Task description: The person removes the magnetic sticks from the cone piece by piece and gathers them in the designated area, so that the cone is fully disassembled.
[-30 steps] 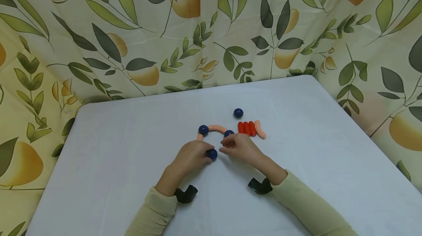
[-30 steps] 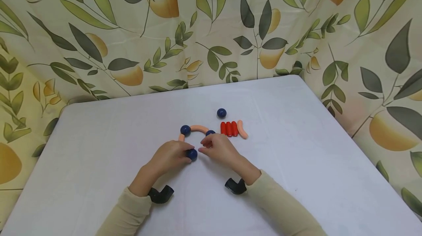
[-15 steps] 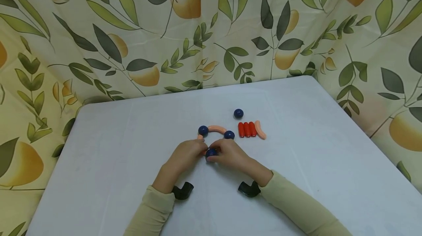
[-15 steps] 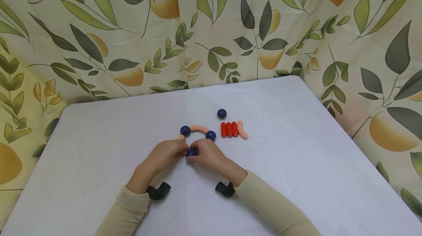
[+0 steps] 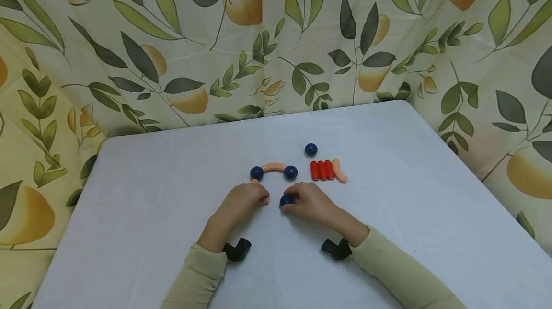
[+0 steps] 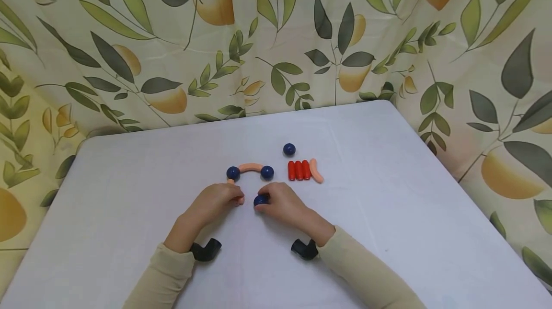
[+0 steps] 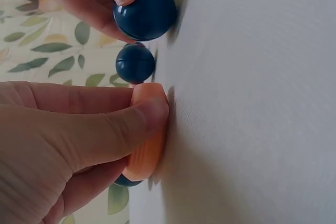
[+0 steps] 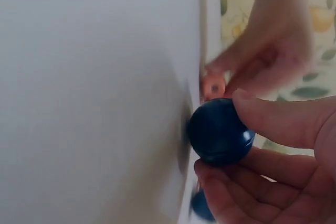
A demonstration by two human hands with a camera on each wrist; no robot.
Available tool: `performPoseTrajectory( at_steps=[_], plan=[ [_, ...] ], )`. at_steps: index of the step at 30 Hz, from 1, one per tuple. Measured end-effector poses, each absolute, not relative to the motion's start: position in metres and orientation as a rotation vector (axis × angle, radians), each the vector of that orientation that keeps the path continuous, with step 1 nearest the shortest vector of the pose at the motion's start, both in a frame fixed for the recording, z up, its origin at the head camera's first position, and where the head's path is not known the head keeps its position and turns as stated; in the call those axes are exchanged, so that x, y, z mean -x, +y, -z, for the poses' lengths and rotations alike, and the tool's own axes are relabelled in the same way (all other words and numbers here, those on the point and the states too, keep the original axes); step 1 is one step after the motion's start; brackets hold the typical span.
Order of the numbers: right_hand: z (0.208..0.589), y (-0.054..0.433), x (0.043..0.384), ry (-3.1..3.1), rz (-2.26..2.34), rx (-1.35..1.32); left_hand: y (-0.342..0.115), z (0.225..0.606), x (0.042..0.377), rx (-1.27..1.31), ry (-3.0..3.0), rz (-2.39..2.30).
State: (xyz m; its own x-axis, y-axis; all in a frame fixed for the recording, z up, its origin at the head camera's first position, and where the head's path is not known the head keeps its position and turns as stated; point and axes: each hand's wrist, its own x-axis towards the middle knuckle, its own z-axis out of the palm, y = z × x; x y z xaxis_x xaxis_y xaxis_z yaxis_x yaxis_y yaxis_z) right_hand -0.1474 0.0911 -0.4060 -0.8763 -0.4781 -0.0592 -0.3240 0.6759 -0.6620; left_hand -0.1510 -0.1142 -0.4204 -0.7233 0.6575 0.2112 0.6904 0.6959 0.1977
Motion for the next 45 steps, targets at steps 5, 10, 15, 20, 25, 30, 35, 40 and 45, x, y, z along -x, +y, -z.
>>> performPoseTrajectory(
  at_steps=[5,10,15,20,25,30,35,40,45],
  plan=[
    [0.402,0.115,0.163,2.802,1.027,0.55,-0.114,0.421,0.151,1.116,-2.784,0.453],
    [0.395,0.139,0.184,2.919,1.055,0.427,-0.114,0.421,0.149,1.079,-2.82,0.517],
    [0.393,0.156,0.205,2.895,1.114,0.258,-0.114,0.42,0.148,1.05,-2.843,0.508],
    [0.397,0.169,0.227,2.857,1.101,0.203,-0.113,0.421,0.15,1.053,-2.847,0.51],
    [0.399,0.176,0.241,2.816,1.087,0.209,-0.113,0.422,0.151,1.047,-2.85,0.505],
    [0.401,0.178,0.252,2.787,1.059,0.193,-0.114,0.421,0.15,1.026,-2.873,0.523],
    [0.405,0.178,0.26,2.762,0.983,0.204,-0.114,0.421,0.15,1.03,-2.867,0.538],
    [0.408,0.177,0.265,2.77,0.934,0.234,-0.115,0.419,0.149,1.058,-2.829,0.561],
    [0.406,0.178,0.265,2.764,0.92,0.252,-0.115,0.421,0.149,1.065,-2.819,0.577]
  ],
)
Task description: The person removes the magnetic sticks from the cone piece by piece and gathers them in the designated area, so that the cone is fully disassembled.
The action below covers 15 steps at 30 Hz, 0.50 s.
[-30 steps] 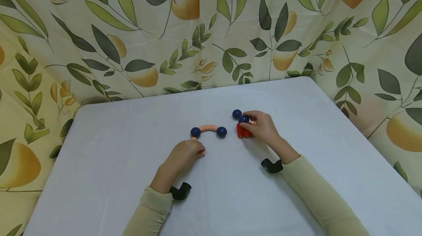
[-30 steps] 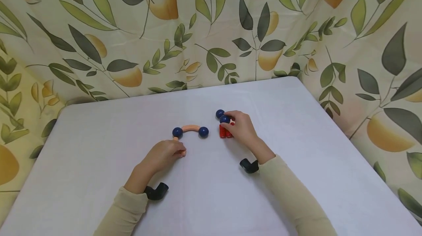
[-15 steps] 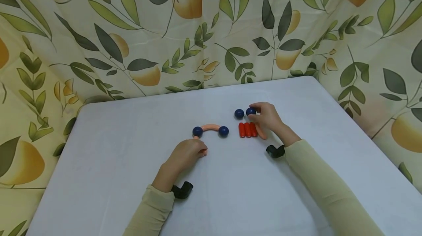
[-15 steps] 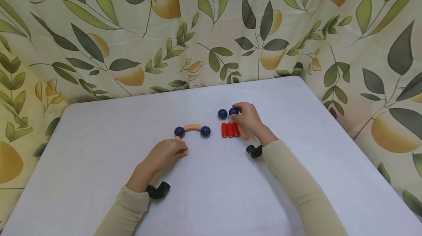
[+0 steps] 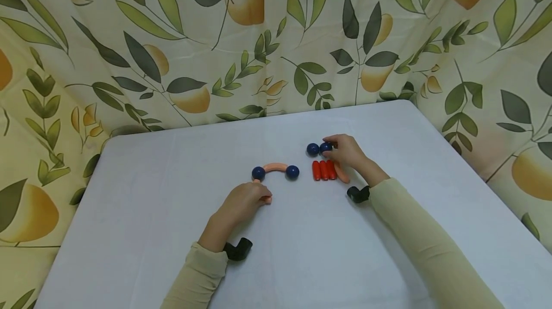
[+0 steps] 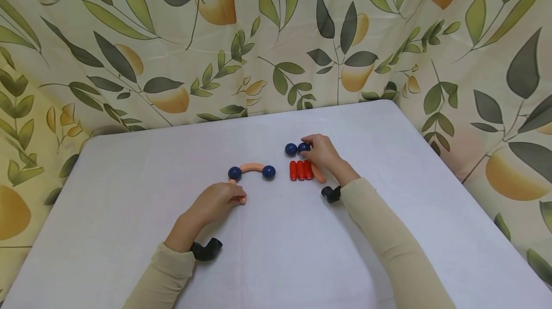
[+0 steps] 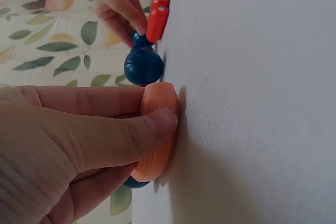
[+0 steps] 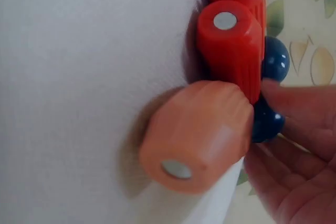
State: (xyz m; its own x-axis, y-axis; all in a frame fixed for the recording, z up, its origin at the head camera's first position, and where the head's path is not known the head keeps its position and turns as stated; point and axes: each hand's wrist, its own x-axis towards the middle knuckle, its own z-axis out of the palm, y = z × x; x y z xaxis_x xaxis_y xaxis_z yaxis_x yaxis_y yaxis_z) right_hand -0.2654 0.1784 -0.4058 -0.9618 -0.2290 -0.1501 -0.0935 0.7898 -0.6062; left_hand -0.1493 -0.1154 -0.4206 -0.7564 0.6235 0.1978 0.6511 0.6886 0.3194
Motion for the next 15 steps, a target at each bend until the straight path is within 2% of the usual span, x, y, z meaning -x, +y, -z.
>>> performPoseTrajectory(
  at_steps=[8,15],
  plan=[
    [0.393,0.17,0.237,2.901,1.091,0.183,-0.11,0.423,0.148,1.044,-2.811,0.476],
    [0.399,0.141,0.198,2.951,1.206,0.512,-0.096,0.423,0.144,1.0,-2.831,0.316]
  ],
)
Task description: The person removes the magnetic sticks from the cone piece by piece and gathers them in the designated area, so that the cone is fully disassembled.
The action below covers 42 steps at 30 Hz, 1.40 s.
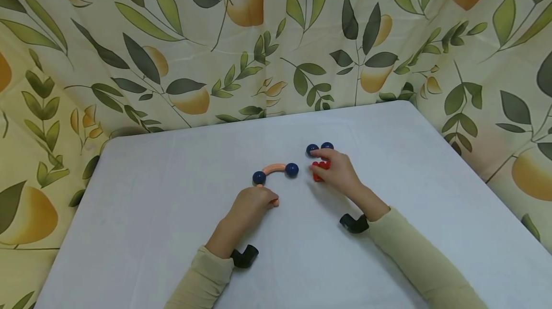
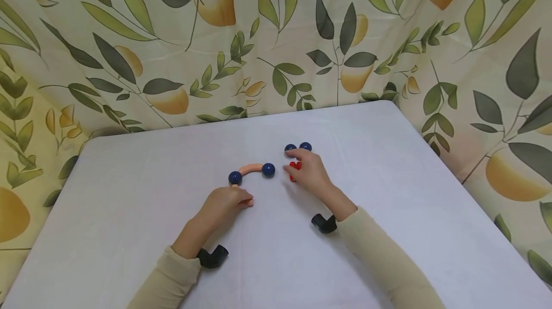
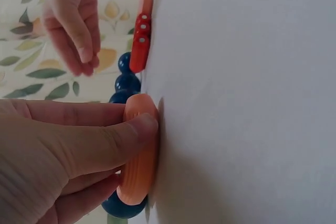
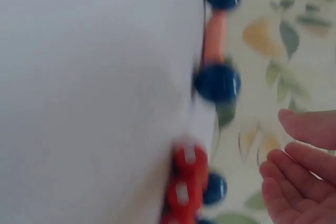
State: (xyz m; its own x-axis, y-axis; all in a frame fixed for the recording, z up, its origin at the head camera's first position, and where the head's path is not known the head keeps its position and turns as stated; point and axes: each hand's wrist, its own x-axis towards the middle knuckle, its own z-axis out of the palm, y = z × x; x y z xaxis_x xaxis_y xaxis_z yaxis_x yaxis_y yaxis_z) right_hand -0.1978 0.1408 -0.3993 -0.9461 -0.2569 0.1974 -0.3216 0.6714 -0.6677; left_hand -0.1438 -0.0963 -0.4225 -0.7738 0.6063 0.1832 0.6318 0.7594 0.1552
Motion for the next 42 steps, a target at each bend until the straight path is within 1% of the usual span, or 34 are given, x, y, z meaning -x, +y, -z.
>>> performPoseTrajectory(
  at_steps=[5,9,12,16,21,24,28,31,37,42],
  plan=[
    [0.413,0.119,0.182,-2.782,-1.156,-0.668,-0.091,0.421,0.142,0.944,-2.855,0.304],
    [0.418,0.108,0.174,-2.855,-1.252,-0.732,-0.087,0.424,0.142,0.91,-2.834,0.275],
    [0.417,0.101,0.169,-2.927,-1.247,-0.791,-0.083,0.425,0.142,0.895,-2.817,0.253],
    [0.413,0.094,0.166,-3.006,-1.228,-0.812,-0.082,0.425,0.142,0.913,-2.812,0.333],
    [0.413,0.089,0.166,-3.058,-1.262,-0.829,-0.095,0.42,0.146,0.939,-2.811,0.612],
    [0.413,0.086,0.166,-3.036,-1.269,-0.903,-0.107,0.415,0.15,0.85,-2.781,0.766],
    [0.413,0.08,0.166,-2.974,-1.254,-1.011,-0.12,0.414,0.156,0.679,-2.767,0.847],
    [0.412,0.073,0.166,-2.962,-1.208,-1.054,-0.125,0.417,0.16,0.602,-2.802,0.908],
    [0.412,0.065,0.167,-2.988,-1.132,-1.061,-0.128,0.425,0.163,0.609,-2.842,0.963],
    [0.411,0.066,0.164,-2.993,-1.081,-1.122,-0.13,0.425,0.162,0.618,-2.837,0.952]
  ],
)
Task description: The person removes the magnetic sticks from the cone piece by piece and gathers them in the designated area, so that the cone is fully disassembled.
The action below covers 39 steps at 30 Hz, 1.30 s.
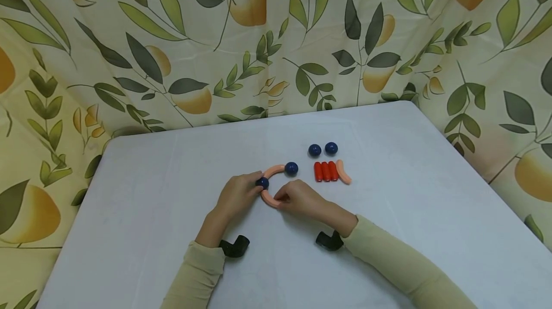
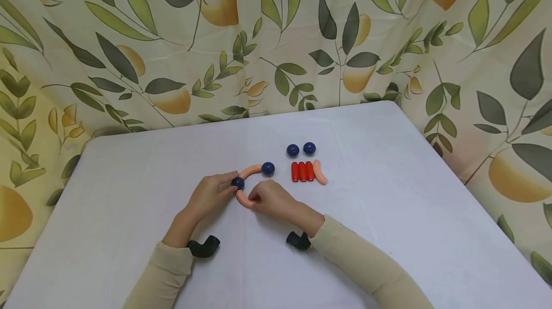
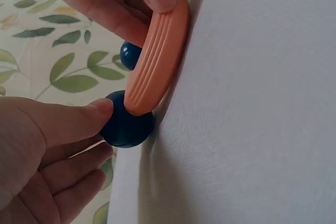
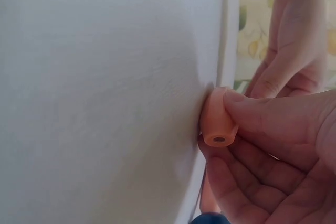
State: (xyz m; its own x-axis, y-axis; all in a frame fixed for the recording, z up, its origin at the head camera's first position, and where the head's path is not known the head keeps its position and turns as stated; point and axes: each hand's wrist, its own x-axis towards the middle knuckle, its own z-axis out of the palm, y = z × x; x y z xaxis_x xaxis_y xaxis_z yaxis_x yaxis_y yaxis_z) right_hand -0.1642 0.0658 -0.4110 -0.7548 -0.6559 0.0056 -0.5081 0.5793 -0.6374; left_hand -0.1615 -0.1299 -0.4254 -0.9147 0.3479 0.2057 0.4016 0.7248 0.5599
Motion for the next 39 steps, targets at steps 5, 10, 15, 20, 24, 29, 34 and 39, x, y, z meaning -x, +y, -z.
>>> performPoseTrajectory(
  at_steps=[5,10,15,20,24,29,34,39],
  plan=[
    [0.412,0.068,0.163,2.569,0.939,1.005,-0.131,0.428,0.162,0.653,-2.848,0.947],
    [0.412,0.07,0.161,2.578,0.942,1.016,-0.127,0.43,0.162,0.696,-2.826,0.915],
    [0.412,0.078,0.157,2.572,0.961,0.962,-0.12,0.43,0.16,0.701,-2.825,0.867],
    [0.413,0.088,0.153,2.547,0.987,0.92,-0.116,0.427,0.159,0.628,-2.856,0.864],
    [0.413,0.099,0.149,2.581,0.993,0.84,-0.116,0.427,0.159,0.618,-2.85,0.855],
    [0.411,0.12,0.148,2.67,1.009,0.74,-0.116,0.426,0.157,0.62,-2.847,0.875],
    [0.404,0.136,0.151,2.768,0.991,0.686,-0.116,0.423,0.155,0.596,-2.863,0.892],
    [0.394,0.153,0.156,2.803,1.009,0.5,-0.116,0.422,0.154,0.598,-2.871,0.885]
  ],
)
